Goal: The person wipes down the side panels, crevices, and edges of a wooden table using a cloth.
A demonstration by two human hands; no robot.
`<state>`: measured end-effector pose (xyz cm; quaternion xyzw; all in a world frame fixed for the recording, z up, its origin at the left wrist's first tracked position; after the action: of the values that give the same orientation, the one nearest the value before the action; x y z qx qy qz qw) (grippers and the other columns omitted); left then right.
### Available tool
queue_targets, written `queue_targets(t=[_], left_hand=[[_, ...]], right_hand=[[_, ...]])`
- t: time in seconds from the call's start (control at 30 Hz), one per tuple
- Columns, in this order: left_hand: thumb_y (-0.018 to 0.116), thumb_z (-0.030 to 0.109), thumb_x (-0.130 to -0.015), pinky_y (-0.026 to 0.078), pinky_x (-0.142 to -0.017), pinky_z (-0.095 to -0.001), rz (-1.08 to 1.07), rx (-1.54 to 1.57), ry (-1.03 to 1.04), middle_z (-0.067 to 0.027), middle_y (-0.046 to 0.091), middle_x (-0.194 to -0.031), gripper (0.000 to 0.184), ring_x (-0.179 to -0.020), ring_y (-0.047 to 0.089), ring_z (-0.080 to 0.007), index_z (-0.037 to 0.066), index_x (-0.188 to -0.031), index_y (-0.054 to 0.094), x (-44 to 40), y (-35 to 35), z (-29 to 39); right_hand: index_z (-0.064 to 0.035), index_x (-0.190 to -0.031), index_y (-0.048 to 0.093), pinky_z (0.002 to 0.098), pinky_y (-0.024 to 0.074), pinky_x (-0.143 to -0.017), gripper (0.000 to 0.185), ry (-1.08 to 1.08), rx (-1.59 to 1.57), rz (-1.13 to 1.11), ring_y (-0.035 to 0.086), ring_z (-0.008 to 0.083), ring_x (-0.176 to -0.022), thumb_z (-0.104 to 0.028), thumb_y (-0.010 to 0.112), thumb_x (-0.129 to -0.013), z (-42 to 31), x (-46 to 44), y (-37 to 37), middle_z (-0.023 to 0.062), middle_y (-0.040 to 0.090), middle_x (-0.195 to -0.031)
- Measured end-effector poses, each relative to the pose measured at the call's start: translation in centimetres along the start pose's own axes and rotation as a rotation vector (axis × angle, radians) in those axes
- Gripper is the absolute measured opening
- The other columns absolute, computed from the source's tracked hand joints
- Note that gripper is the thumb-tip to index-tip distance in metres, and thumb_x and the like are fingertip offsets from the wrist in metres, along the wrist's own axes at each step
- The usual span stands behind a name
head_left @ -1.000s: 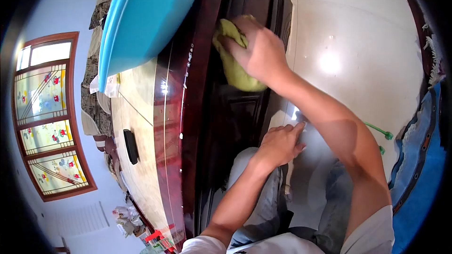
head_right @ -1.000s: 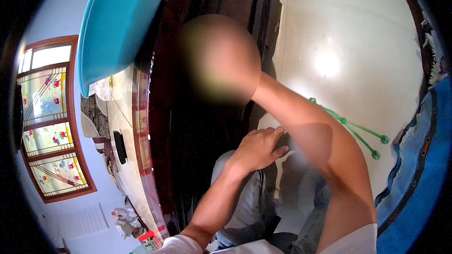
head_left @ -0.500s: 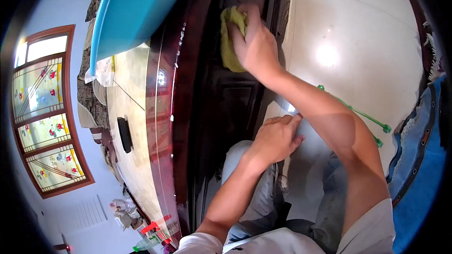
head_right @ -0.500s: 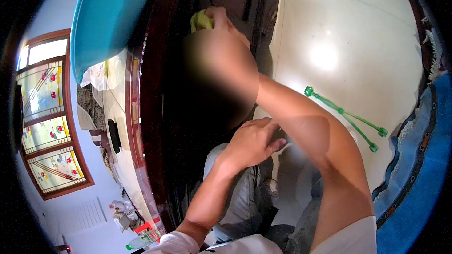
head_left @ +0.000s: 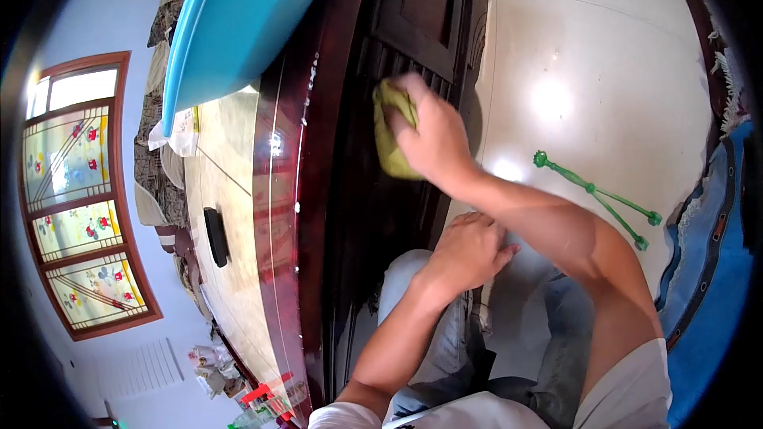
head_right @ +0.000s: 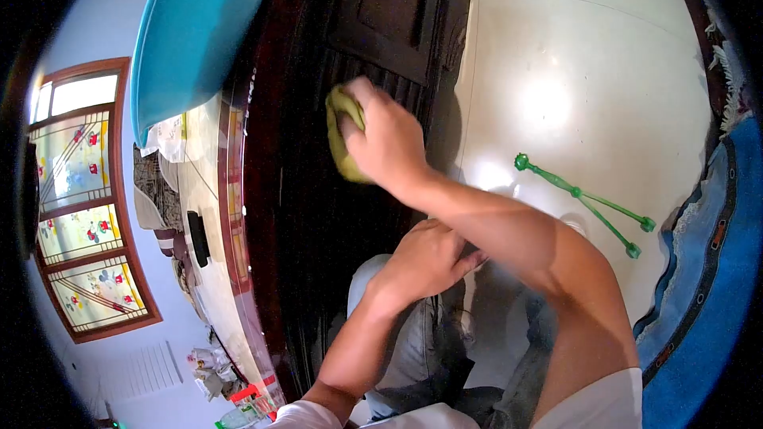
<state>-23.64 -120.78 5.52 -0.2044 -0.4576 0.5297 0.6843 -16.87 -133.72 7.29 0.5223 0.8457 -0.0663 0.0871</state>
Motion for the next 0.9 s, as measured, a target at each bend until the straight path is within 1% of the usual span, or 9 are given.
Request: queue_targets(t=[0.17, 0.27, 0.3, 0.43, 0.57, 0.67, 0.77, 0.87, 0.9], left_hand=[[0.07, 0.032, -0.099, 0.05, -0.101, -0.053, -0.002, 0.013, -0.077, -0.0299, 0.069, -0.118, 0.046, -0.111, 0.065, -0.0489, -0.003, -0.128, 0.06, -0.3, -0.6, -0.8], [0.072, 0.03, -0.097, 0.051, -0.102, -0.0521, -0.027, 0.024, -0.095, -0.0247, 0.07, -0.122, 0.05, -0.116, 0.066, -0.0461, 0.001, -0.135, 0.058, -0.5, -0.4, -0.9], [0.072, 0.031, -0.097, 0.051, -0.102, -0.0521, -0.028, 0.03, -0.098, -0.0248, 0.07, -0.122, 0.05, -0.116, 0.066, -0.0461, 0.001, -0.136, 0.058, -0.5, -0.5, -0.7], [0.07, 0.032, -0.099, 0.05, -0.102, -0.0525, -0.035, 0.035, -0.068, -0.028, 0.069, -0.122, 0.049, -0.115, 0.065, -0.048, 0.0, -0.134, 0.057, -0.5, -0.2, -0.8], [0.068, 0.033, -0.101, 0.05, -0.102, -0.0526, -0.027, 0.025, -0.052, -0.0286, 0.069, -0.122, 0.048, -0.115, 0.065, -0.0485, -0.001, -0.133, 0.058, -0.9, -0.4, -0.8], [0.068, 0.033, -0.101, 0.05, -0.102, -0.0527, -0.028, 0.064, -0.106, -0.028, 0.069, -0.123, 0.048, -0.116, 0.065, -0.0483, -0.002, -0.133, 0.059, -1.1, -1.1, -0.6], [0.069, 0.032, -0.1, 0.05, -0.102, -0.053, 0.097, 0.001, -0.054, -0.0282, 0.069, -0.125, 0.049, -0.116, 0.065, -0.0479, -0.002, -0.134, 0.059, -0.8, -1.6, -1.1], [0.069, 0.033, -0.101, 0.051, -0.101, -0.0532, 0.006, -0.091, -0.165, -0.0282, 0.068, -0.127, 0.049, -0.116, 0.065, -0.0468, -0.001, -0.134, 0.059, -0.4, -1.5, -3.2], [0.068, 0.034, -0.101, 0.051, -0.1, -0.0534, -0.016, -0.106, -0.194, -0.028, 0.069, -0.126, 0.049, -0.116, 0.066, -0.0458, -0.001, -0.134, 0.059, -0.3, -1.6, -3.6]], right_hand=[[-0.0104, -0.129, 0.06, 0.0529, 0.056, -0.089, 0.036, 0.268, -0.151, -0.028, 0.071, 0.0494, -0.103, -0.025, 0.066, -0.098, 2.8, -0.5, 0.2, 0.0266, 0.075, -0.107], [-0.0098, -0.131, 0.06, 0.0534, 0.0558, -0.09, 0.038, 0.311, -0.161, 0.051, 0.071, 0.0501, -0.103, -0.029, 0.065, -0.099, 3.6, -3.2, -0.2, 0.0278, 0.075, -0.108], [-0.0092, -0.131, 0.06, 0.0555, 0.0562, -0.088, 0.039, 0.227, -0.067, 0.106, 0.071, 0.0505, -0.1, -0.029, 0.065, -0.098, 3.3, -4.5, -1.0, 0.0284, 0.075, -0.103], [-0.0105, -0.131, 0.061, 0.0586, 0.0563, -0.085, 0.039, 0.24, 0.05, -0.02, 0.072, 0.0503, -0.099, -0.028, 0.067, -0.097, 2.5, -2.9, -0.9, 0.0285, 0.075, -0.1], [-0.0108, -0.13, 0.063, 0.0552, 0.056, -0.088, 0.038, 0.295, 0.025, -0.179, 0.072, 0.0481, -0.101, -0.025, 0.066, -0.095, 2.3, -1.2, -0.7, 0.0261, 0.075, -0.102], [-0.0089, -0.128, 0.063, 0.0552, 0.0563, -0.088, 0.037, 0.282, -0.023, 0.095, 0.072, 0.0486, -0.1, -0.026, 0.066, -0.095, 3.8, -4.3, -1.2, 0.0264, 0.075, -0.102], [-0.0072, -0.131, 0.059, 0.0566, 0.0562, -0.087, 0.041, 0.307, 0.022, 0.042, 0.072, 0.049, -0.1, -0.026, 0.068, -0.096, 3.0, -3.1, -0.8, 0.0281, 0.075, -0.103], [-0.0065, -0.131, 0.055, 0.0571, 0.0549, -0.088, 0.04, 0.33, -0.067, -0.047, 0.072, 0.0493, -0.1, -0.025, 0.066, -0.098, 2.6, 0.7, 0.2, 0.0295, 0.074, -0.103], [-0.0066, -0.133, 0.056, 0.0532, 0.0546, -0.09, 0.038, 0.38, -0.096, -0.057, 0.071, 0.0487, -0.103, -0.025, 0.065, -0.1, 3.0, 1.0, 0.2, 0.0296, 0.073, -0.107]])
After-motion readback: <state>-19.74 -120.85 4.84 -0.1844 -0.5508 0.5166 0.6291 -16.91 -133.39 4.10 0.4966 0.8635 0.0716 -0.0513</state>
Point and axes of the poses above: each hand's wrist, its own x-axis away from the middle knuckle, its own y-axis out of the palm, z = x × y, the point moved 6 cm from there along -x, towards the middle knuckle
